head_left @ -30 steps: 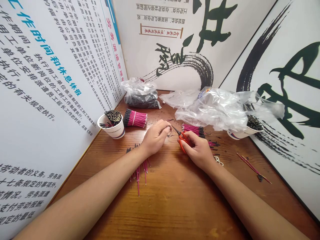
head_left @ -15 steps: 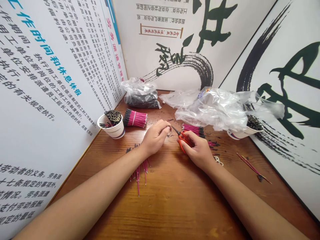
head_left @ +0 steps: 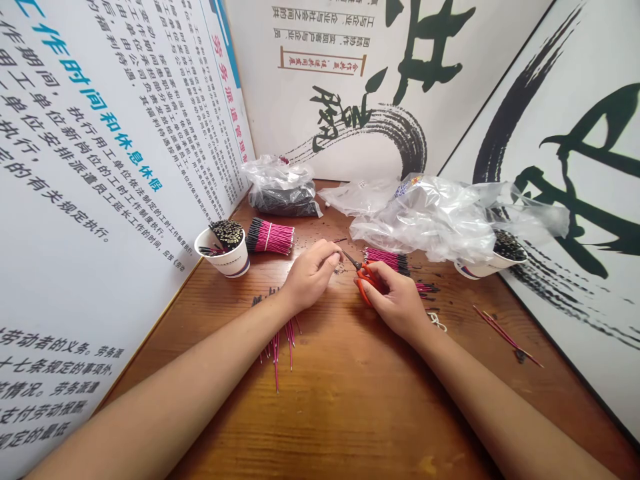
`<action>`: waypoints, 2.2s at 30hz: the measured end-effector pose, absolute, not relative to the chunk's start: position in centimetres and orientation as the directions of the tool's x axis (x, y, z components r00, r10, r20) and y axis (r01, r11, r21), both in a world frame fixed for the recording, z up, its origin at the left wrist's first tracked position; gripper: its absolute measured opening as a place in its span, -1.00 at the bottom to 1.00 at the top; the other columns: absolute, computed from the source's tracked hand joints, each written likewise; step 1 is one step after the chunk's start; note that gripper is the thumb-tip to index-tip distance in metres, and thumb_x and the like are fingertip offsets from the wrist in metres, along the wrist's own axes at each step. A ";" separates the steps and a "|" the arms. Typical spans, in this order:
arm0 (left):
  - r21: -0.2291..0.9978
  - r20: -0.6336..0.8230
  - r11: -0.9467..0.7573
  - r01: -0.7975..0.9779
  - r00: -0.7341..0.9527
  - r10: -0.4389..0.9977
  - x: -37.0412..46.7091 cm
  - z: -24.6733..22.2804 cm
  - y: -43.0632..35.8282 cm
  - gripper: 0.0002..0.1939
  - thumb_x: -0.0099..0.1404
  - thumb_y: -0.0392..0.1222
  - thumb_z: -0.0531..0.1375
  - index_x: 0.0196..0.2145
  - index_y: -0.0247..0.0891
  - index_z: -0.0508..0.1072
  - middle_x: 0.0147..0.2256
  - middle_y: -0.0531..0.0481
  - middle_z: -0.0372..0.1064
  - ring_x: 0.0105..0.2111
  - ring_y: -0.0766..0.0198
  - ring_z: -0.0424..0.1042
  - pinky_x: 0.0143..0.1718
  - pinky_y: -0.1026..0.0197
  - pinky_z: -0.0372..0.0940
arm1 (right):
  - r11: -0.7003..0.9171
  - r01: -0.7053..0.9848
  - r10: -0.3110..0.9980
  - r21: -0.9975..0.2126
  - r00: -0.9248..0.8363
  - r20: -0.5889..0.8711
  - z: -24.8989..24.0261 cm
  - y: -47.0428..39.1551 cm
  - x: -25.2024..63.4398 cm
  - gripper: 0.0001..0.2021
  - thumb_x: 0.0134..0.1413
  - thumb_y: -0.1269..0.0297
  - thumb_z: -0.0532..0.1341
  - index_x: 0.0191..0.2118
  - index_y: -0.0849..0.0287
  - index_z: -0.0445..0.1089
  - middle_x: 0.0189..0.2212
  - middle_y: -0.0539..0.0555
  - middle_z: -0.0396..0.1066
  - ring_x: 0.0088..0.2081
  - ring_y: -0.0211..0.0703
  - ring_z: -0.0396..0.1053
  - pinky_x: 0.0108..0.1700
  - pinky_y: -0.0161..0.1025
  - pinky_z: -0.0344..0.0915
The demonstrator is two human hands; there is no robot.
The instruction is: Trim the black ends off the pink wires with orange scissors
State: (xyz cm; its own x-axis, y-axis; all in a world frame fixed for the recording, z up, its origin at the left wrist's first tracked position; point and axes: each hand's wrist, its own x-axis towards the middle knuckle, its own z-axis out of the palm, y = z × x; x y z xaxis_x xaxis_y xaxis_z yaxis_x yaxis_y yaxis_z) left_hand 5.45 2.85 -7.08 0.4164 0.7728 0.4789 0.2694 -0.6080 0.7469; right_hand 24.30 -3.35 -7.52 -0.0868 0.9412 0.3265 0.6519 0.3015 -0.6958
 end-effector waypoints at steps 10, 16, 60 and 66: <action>0.749 0.476 -0.606 0.267 0.420 0.773 5.5 -7.1 2.8 -0.76 0.41 -0.22 -0.03 -0.34 -0.28 0.38 -0.37 0.02 0.26 -0.32 0.29 0.27 -0.23 0.24 0.18 | 0.303 0.667 0.942 -0.681 -0.101 0.319 -7.5 -3.3 24.4 -0.85 0.21 0.17 0.16 -0.26 0.13 0.37 -0.43 -0.01 0.43 -0.44 -0.22 0.31 -0.35 -0.31 0.18; 0.746 0.482 -0.612 0.264 0.421 0.769 5.5 -7.1 2.9 -0.75 0.42 -0.22 -0.04 -0.36 -0.27 0.37 -0.37 0.01 0.27 -0.31 0.29 0.27 -0.22 0.24 0.17 | 0.308 0.641 0.935 -0.703 -0.067 0.348 -7.6 -3.4 24.3 -0.84 0.19 0.18 0.17 -0.23 0.14 0.39 -0.39 0.02 0.46 -0.41 -0.20 0.36 -0.33 -0.32 0.21; 0.749 0.479 -0.611 0.257 0.426 0.767 5.5 -7.0 2.8 -0.75 0.40 -0.21 -0.04 -0.36 -0.28 0.36 -0.38 0.01 0.27 -0.32 0.29 0.28 -0.22 0.24 0.18 | 0.294 0.684 0.945 -0.668 -0.103 0.310 -7.4 -3.4 24.4 -0.84 0.20 0.16 0.16 -0.24 0.13 0.38 -0.42 0.00 0.45 -0.43 -0.21 0.33 -0.35 -0.31 0.18; 0.745 0.472 -0.607 0.277 0.425 0.772 5.6 -6.9 2.8 -0.75 0.40 -0.21 -0.04 -0.36 -0.27 0.37 -0.38 0.01 0.28 -0.32 0.27 0.28 -0.22 0.23 0.20 | 0.298 0.689 0.944 -0.661 -0.110 0.311 -7.4 -3.3 24.4 -0.83 0.20 0.15 0.16 -0.25 0.13 0.39 -0.43 0.00 0.45 -0.43 -0.19 0.34 -0.34 -0.30 0.20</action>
State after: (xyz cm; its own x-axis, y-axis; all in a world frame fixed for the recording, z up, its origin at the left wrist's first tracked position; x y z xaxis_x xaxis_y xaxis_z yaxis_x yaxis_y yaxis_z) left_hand 5.56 2.81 -6.90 0.4255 0.7724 0.4716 0.2770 -0.6072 0.7447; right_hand 24.42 -3.34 -7.41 -0.1097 0.9442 0.3107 0.6889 0.2975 -0.6610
